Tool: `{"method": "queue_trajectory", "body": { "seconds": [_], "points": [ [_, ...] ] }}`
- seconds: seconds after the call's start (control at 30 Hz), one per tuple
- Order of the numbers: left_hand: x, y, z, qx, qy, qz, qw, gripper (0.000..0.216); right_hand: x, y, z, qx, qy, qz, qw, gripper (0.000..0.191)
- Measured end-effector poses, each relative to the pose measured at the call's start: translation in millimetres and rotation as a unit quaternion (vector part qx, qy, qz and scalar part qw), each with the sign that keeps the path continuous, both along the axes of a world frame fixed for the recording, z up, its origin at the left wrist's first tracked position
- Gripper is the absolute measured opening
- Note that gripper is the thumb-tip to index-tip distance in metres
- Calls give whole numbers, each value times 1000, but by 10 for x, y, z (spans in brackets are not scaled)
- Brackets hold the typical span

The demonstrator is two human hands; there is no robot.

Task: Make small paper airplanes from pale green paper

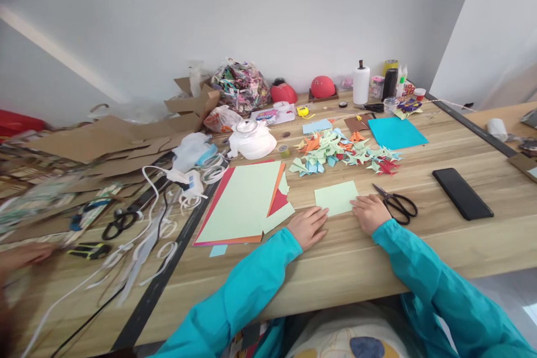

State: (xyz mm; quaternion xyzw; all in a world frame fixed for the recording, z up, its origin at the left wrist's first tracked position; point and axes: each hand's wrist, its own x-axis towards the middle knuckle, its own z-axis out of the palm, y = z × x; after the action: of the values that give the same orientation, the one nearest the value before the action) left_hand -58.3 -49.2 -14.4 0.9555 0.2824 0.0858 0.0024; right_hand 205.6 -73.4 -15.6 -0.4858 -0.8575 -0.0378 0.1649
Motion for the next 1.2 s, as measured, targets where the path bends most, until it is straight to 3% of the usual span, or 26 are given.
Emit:
{"method": "queue_trajectory", "body": {
  "seconds": [0.17,0.57,0.77,0.87,0.93,1.07,1.2],
  "points": [
    [-93,-33,3,19,-19,-9,1000,40,228,-6,31,5,7,-18,1000,29],
    [-238,90,34,11,-74,-30,997,31,304,27,12,-43,70,-8,997,29],
    [115,158,112,52,-96,-3,994,23,232,45,-27,-35,64,-14,997,25],
    [359,166,66,58,-66,-6,996,19,144,74,-40,-15,78,-26,997,22],
    [457,182,17,52,-34,27,998,16,76,108,-30,-12,90,-27,995,20],
    [488,216,-49,64,9,40,997,21,-104,198,-12,-3,96,15,995,16],
    [465,212,-62,84,-12,33,996,26,-321,302,-74,23,76,67,995,17]
  ]
}}
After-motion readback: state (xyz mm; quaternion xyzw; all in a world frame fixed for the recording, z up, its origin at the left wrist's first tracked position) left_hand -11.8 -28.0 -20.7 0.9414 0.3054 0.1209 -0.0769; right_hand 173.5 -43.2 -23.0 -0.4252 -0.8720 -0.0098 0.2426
